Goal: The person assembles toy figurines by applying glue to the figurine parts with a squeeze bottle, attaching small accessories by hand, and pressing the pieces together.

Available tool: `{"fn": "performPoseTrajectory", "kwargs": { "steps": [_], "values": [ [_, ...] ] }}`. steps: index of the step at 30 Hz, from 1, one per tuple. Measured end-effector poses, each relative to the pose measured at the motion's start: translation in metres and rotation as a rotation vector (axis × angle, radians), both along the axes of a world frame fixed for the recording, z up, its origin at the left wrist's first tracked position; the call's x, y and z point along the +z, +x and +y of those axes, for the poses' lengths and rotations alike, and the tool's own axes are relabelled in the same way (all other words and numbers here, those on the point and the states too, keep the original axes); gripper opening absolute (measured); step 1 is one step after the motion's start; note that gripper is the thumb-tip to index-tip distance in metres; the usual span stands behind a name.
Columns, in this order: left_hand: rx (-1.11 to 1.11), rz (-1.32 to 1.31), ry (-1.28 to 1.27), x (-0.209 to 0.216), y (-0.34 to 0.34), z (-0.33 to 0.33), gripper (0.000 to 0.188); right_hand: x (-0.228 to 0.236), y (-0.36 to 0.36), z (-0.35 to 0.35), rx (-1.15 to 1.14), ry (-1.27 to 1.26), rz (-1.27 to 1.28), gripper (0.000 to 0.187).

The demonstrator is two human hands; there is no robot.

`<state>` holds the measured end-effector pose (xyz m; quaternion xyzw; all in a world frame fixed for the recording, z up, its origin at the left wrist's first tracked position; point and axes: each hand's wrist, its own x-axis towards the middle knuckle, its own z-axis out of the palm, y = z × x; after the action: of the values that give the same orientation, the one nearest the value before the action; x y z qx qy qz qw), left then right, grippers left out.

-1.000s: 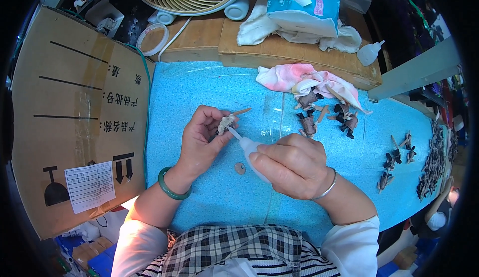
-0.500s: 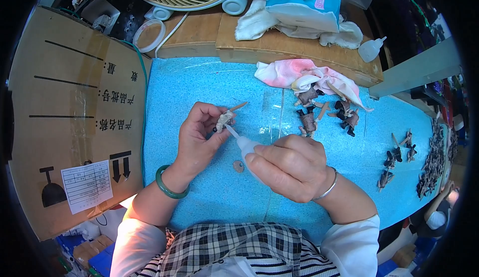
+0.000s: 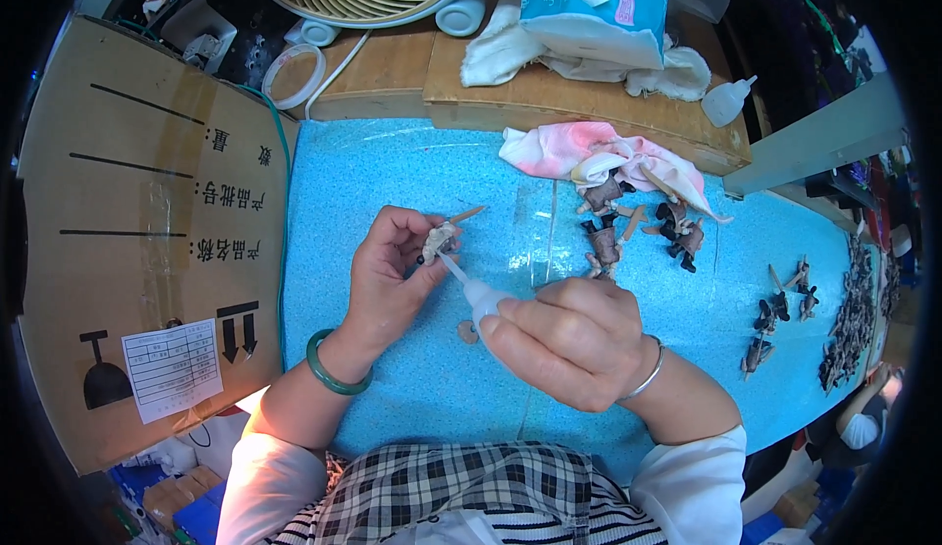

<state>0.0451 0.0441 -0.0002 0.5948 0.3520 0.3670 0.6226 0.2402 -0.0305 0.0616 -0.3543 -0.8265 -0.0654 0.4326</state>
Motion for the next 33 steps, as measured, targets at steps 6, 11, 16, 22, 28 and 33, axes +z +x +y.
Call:
{"fn": "performPoseTrajectory", "kwargs": {
  "steps": [6,11,16,22,28,33],
  "values": [
    [-0.004,0.031,0.004,0.0025,0.0010,-0.0018,0.033,-0.0010,0.0000,0.0006,-0.010,-0.011,-0.020,0.030],
    [0.007,0.000,-0.019,0.0003,-0.0010,0.0005,0.033,-0.0004,-0.0012,-0.0003,-0.017,0.012,-0.012,0.029],
    [0.002,-0.008,-0.031,0.0005,0.0002,0.0012,0.032,0.0007,0.0007,-0.0001,-0.009,0.004,0.003,0.029],
    [0.005,-0.107,-0.081,-0.0009,0.0003,0.0031,0.030,-0.0031,0.0027,0.0023,-0.023,0.018,0.005,0.031],
    [-0.029,-0.105,-0.063,0.0008,0.0006,0.0024,0.029,-0.0035,0.0032,0.0025,-0.038,0.013,0.000,0.032],
    [-0.008,-0.150,-0.097,0.0006,0.0013,0.0031,0.030,-0.0032,0.0020,0.0012,-0.037,0.036,0.020,0.035]
  ]
}}
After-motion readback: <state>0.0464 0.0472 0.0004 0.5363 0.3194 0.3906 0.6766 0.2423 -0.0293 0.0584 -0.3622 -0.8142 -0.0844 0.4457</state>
